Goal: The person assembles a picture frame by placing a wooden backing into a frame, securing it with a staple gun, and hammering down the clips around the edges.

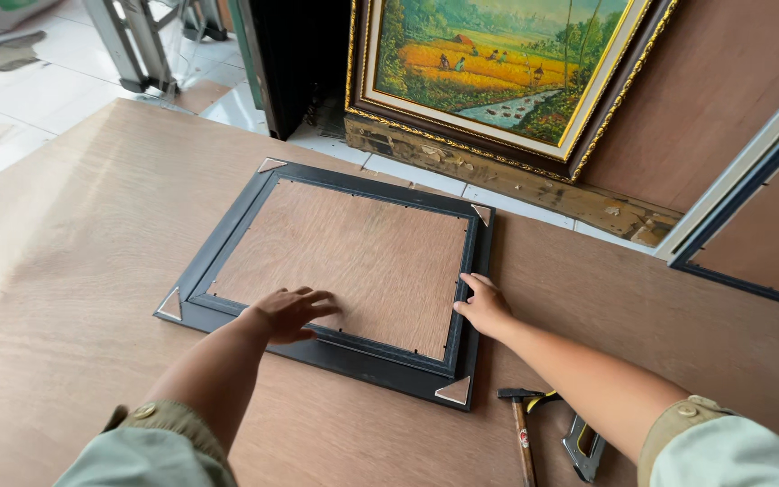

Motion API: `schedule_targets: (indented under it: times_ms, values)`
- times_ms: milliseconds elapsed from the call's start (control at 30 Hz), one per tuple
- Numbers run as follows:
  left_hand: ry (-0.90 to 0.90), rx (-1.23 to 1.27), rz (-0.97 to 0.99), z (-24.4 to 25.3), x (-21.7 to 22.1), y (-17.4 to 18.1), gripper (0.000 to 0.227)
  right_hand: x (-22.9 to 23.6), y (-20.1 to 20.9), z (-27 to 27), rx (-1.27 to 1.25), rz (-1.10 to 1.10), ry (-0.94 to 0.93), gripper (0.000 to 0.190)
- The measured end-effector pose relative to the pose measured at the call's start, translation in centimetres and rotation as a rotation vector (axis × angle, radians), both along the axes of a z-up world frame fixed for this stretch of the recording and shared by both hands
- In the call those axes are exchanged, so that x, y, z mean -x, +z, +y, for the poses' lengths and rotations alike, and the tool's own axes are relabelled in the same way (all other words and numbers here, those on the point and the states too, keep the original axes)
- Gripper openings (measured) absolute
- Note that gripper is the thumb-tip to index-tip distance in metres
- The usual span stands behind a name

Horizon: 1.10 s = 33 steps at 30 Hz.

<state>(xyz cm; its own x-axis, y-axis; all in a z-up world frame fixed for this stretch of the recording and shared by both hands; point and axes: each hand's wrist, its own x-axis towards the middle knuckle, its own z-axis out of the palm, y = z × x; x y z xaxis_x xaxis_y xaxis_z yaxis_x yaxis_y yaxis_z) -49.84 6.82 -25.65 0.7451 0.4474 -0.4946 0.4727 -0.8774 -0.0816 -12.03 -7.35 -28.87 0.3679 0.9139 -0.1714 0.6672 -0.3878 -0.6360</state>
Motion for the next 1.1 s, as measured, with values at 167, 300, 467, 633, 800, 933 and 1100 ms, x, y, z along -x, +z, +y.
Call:
schedule_targets:
  times_ms: [167, 300, 467, 633, 800, 933, 1100]
  values:
    - [0.438, -0.081, 0.106, 1.1, -0.8, 0.2, 0.054, 0.6, 0.8, 2.0, 0.09, -0.12, -0.034, 0.078]
    - [0.778, -0.029, 0.208, 0.1, 1.4, 3.9, 0.052, 1.2, 0.6, 3.7, 0.101, -0.315, -0.005, 0.064]
    - [0.941, 0.099, -0.007, -3.2, 6.0, 8.1, 0.048, 0.4, -1.2, 7.9, 0.175, -0.315, -0.033, 0.075]
    - [1.044, 0.124, -0.092, -4.7, 11.8, 8.7, 0.04, -1.1, -1.8, 8.1, 0.283, -0.293, -0.06, 0.079]
    - [1.055, 0.046, -0.049, -1.9, 15.4, 7.8, 0.048, -1.6, -0.6, 7.2, 0.345, -0.334, -0.021, 0.079]
    - [1.018, 0.119, -0.177, 1.0, 17.5, 3.6, 0.05, 2.1, 2.3, 5.2, 0.372, -0.348, -0.103, 0.083]
    - [1.053, 0.097, -0.04, 2.8, 18.8, 2.3, 0.055, 5.0, 2.5, 5.1, 0.452, -0.064, -0.424, 0.067]
